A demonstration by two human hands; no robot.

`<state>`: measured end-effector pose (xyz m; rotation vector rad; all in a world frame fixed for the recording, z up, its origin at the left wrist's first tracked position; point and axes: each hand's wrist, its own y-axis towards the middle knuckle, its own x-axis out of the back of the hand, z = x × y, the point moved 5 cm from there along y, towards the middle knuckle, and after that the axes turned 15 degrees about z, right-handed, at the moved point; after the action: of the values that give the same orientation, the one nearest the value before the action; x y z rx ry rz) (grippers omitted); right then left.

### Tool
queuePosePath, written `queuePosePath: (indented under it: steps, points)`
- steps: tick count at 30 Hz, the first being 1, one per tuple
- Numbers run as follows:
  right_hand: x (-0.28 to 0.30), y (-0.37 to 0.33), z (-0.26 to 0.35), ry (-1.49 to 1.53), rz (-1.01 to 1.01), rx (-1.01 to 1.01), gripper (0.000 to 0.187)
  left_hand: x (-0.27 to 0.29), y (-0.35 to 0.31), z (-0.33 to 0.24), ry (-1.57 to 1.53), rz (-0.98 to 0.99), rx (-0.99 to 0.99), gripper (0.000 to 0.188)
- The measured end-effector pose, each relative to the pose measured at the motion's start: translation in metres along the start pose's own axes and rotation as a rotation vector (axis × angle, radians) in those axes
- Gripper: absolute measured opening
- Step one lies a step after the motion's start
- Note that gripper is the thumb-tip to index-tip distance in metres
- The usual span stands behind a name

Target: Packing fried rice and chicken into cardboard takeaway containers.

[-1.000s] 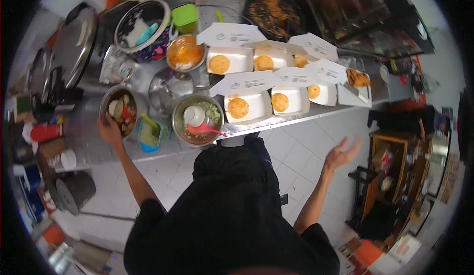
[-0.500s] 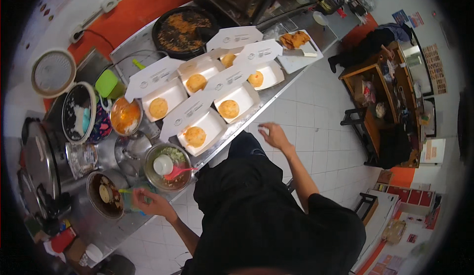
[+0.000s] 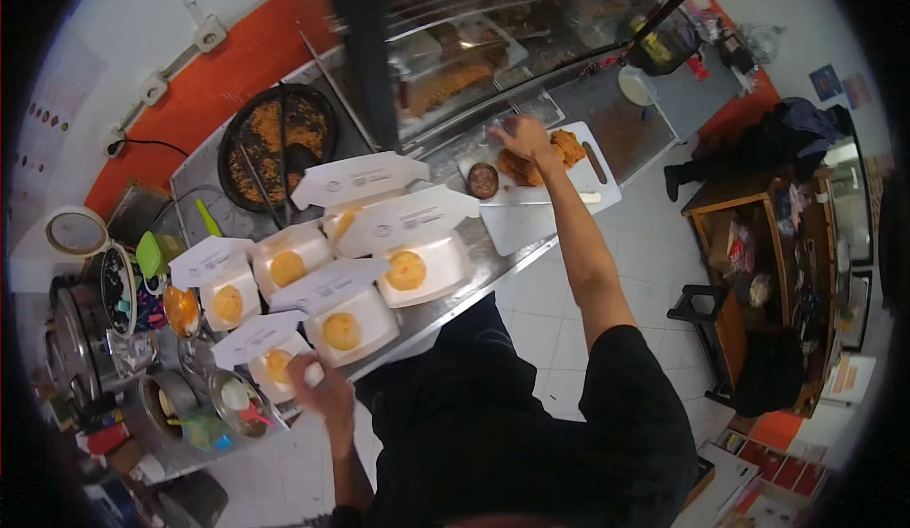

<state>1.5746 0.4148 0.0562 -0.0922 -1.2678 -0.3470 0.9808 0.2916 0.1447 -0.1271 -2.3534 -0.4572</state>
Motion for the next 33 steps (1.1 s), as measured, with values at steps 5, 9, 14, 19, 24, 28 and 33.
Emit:
queuePosePath:
  steps: [5,9,14,19,24,28,33]
  points:
    - [-0.014,-0.004,0.027,0.569,0.527,-0.025,0.04,-0.156,0.05,-0.179,-0.03,0.476,-0.429,0.031]
    - [-0.019,-0.091,0.005,1.921,0.363,-0.315,0.037,-0.253,0.097,-0.264,-0.069,0.48,-0.287,0.026]
    - [0.078,-0.135,0.018,2.93,-0.042,-0.05,0.032,-0.299,0.087,-0.272,0.014,0.601,-0.282,0.033]
    - [0.028,-0.156,0.014,2.57,0.417,-0.376,0.056,-0.31,0.084,-0.286,-0.135,0.47,-0.212,0.03]
    - [-0.033,-0.165,0.011,2.494,0.344,-0.491,0.046,-0.325,0.088,-0.282,0.013,0.54,-0.249,0.025]
    - [-0.031,-0.152,0.012,2.653,0.556,-0.518,0.053,-0.33,0.081,-0.28,-0.118,0.57,-0.222,0.025]
    - [0.014,-0.14,0.037,2.794,0.837,-0.041,0.072,-0.332,0.079,-0.281,-0.298,0.522,-0.087,0.024]
